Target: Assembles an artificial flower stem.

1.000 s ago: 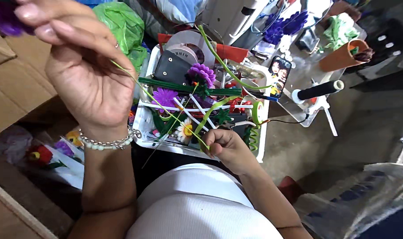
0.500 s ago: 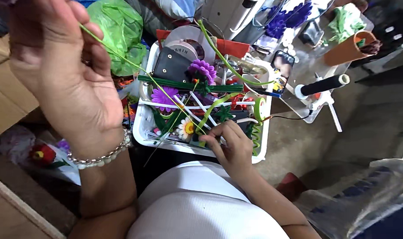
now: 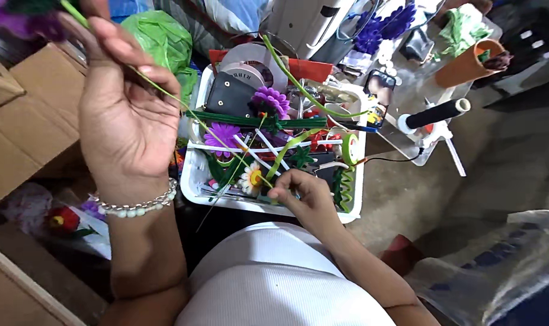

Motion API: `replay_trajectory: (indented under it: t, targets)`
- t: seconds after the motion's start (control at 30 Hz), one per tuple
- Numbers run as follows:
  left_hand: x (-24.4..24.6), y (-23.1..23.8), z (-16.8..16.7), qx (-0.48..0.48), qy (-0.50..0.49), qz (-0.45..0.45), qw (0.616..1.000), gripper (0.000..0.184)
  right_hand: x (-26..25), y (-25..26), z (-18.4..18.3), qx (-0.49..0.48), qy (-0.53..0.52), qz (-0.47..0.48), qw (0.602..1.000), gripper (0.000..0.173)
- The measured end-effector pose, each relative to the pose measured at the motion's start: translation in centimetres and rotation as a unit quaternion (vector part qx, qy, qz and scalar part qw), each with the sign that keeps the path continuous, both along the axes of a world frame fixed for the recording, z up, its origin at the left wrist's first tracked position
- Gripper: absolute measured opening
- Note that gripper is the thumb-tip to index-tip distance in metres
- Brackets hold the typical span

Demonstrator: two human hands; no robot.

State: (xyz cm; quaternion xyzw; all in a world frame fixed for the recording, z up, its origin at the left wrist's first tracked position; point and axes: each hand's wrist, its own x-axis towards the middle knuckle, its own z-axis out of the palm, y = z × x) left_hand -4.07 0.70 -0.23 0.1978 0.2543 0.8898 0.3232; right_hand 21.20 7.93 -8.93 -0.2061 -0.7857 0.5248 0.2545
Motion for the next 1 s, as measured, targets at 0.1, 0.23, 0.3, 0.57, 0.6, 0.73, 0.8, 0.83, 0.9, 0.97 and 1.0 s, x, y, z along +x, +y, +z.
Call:
replay_trajectory:
  t: [0.1, 0.23, 0.3, 0.57, 0.6, 0.73, 0.8, 0.83, 0.9, 0.97, 1.0]
  targets:
    - [1.4, 0.4, -0.4, -0.122, 0.015, 0.131, 0.984, 0.026, -0.4, -0.2, 0.2, 0.188, -0.012, -0.096, 0.978, 0.028]
    - [1.9, -0.7, -1.2, -0.140, 0.082, 0.178, 0.970, 0.019, -0.3, -0.2, 0.2, 0.235, -0.006, -0.119, 0.965, 0.028]
    - [1.1, -1.3, -1.3, -0.133, 0.101, 0.177, 0.970, 0.022, 0.1, -0.1, 0.4, 0.182, 0.008, -0.073, 0.981, 0.027]
    - [-1.1, -1.4, -1.0, 0.299, -0.253, -0.186, 0.901, 0.011, 0.5, 0.9, 0.7, -0.296, 0.001, 0.187, 0.937, 0.010]
    - [-1.1, -1.7, -1.9, 0.311, -0.249, -0.236, 0.886, 0.011, 0.5, 0.9, 0.6, -0.312, -0.006, 0.185, 0.932, 0.009]
    - [-0.7, -0.8, -0.6, 0.119, -0.065, -0.085, 0.987, 0.023, 0.4, 0.4, -0.2, -0.113, -0.005, 0.047, 0.992, 0.020]
    - [-0.5, -0.1, 0.1, -0.047, 0.034, 0.027, 0.998, 0.031, 0.3, 0.3, -0.4, 0.004, 0.013, -0.008, 1.000, 0.021]
    - [-0.5, 0.2, 0.0, -0.091, 0.053, 0.063, 0.992, 0.028, 0.2, 0.2, -0.4, 0.044, 0.019, -0.022, 0.999, 0.021]
    - [-0.5, 0.6, -0.5, -0.144, 0.039, 0.121, 0.981, 0.021, 0.1, -0.2, -0.1, 0.097, 0.026, -0.032, 0.994, 0.021]
    - [-0.4, 1.1, -1.1, -0.154, -0.035, 0.155, 0.975, 0.016, 0.0, -0.5, -0.1, 0.112, 0.029, -0.024, 0.993, 0.024]
    - [-0.3, 1.3, -1.2, -0.145, -0.080, 0.159, 0.973, 0.015, 0.0, -0.6, -0.2, 0.092, 0.029, -0.013, 0.995, 0.026]
